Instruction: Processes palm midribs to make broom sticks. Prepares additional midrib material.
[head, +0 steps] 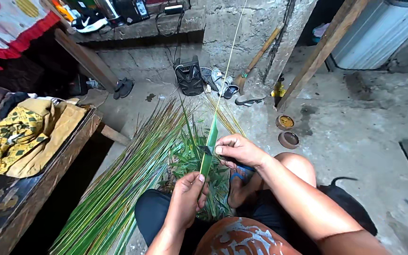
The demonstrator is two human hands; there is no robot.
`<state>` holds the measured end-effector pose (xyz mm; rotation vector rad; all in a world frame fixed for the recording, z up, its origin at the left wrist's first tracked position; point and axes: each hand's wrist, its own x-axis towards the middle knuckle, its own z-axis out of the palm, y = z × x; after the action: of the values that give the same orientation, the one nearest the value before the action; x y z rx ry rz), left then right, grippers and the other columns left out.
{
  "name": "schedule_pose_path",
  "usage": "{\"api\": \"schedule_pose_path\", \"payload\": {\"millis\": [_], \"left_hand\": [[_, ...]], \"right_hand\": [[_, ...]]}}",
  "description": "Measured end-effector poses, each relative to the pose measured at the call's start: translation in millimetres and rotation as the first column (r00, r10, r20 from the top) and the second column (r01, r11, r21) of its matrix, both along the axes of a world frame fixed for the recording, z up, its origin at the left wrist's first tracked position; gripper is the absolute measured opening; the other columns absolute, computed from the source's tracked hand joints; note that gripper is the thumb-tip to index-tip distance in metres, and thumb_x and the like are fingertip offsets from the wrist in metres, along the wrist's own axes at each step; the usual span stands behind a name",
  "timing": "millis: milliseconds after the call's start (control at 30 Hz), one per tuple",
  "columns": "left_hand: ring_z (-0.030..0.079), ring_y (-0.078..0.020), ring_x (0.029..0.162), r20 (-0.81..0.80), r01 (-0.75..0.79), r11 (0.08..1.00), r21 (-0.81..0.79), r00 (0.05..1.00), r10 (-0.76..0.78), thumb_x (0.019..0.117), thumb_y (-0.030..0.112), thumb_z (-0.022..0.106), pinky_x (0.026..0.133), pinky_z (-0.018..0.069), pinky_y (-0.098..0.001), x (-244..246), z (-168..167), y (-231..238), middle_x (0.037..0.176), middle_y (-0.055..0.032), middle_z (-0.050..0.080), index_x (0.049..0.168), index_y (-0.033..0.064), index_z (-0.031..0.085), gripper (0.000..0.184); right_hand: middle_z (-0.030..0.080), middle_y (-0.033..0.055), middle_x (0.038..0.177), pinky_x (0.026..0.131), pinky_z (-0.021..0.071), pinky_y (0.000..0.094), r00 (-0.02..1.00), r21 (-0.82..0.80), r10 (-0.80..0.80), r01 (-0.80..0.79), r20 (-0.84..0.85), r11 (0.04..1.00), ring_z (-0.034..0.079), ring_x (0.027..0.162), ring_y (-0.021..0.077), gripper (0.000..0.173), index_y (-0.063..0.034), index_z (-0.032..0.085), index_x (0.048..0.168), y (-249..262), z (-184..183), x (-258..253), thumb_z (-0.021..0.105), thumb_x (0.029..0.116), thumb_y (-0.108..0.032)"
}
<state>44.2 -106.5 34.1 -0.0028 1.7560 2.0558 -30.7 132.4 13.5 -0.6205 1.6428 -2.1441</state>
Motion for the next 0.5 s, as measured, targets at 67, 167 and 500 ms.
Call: {"api": "schedule_pose_path", "payload": {"millis": [67,167,500], "left_hand": [[0.048,-0.0046,0.044,0.035,-0.008,1.0,0.03,0.999,0.006,0.1079,0.012,0.045,0.04,0.0421,-0.0173,3,2,0,0.068,-0.0043,0.06,0.102,-0.001,0.066,0.025],[0.049,-0.0045,0.044,0.044,-0.008,0.999,0.048,0.999,0.006,0.1072,0.012,0.045,0.04,0.042,-0.0175,12,-1,-2,0.068,-0.0045,0.061,0.102,-0.0006,0.066,0.024],[0.054,-0.0082,0.046,0.03,-0.118,0.992,0.045,0.993,0.116,0.1073,0.012,0.046,0.04,0.0458,-0.0201,19,-12,-21,0.07,-0.0085,0.064,0.107,-0.0014,0.065,0.024]], "right_hand": [[0.066,-0.0014,0.069,0.047,0.0495,0.0203,0.999,0.013,-0.027,0.028,-0.032,1.0,0.058,0.051,0.0047,0.023,-0.0037,0.07,0.102,1,3,-9,0.055,0.105,-0.021],[0.067,0.0031,0.069,0.048,0.0503,0.0204,0.997,0.033,-0.069,0.07,-0.029,0.997,0.059,0.051,0.0067,0.022,-0.0024,0.068,0.094,4,11,-28,0.055,0.1045,-0.017],[0.062,0.0054,0.067,0.041,0.0471,0.0209,0.982,0.06,-0.187,0.189,-0.028,0.98,0.053,0.045,0.0077,0.022,-0.0001,0.066,0.114,-13,56,-78,0.049,0.1059,-0.013]]}}
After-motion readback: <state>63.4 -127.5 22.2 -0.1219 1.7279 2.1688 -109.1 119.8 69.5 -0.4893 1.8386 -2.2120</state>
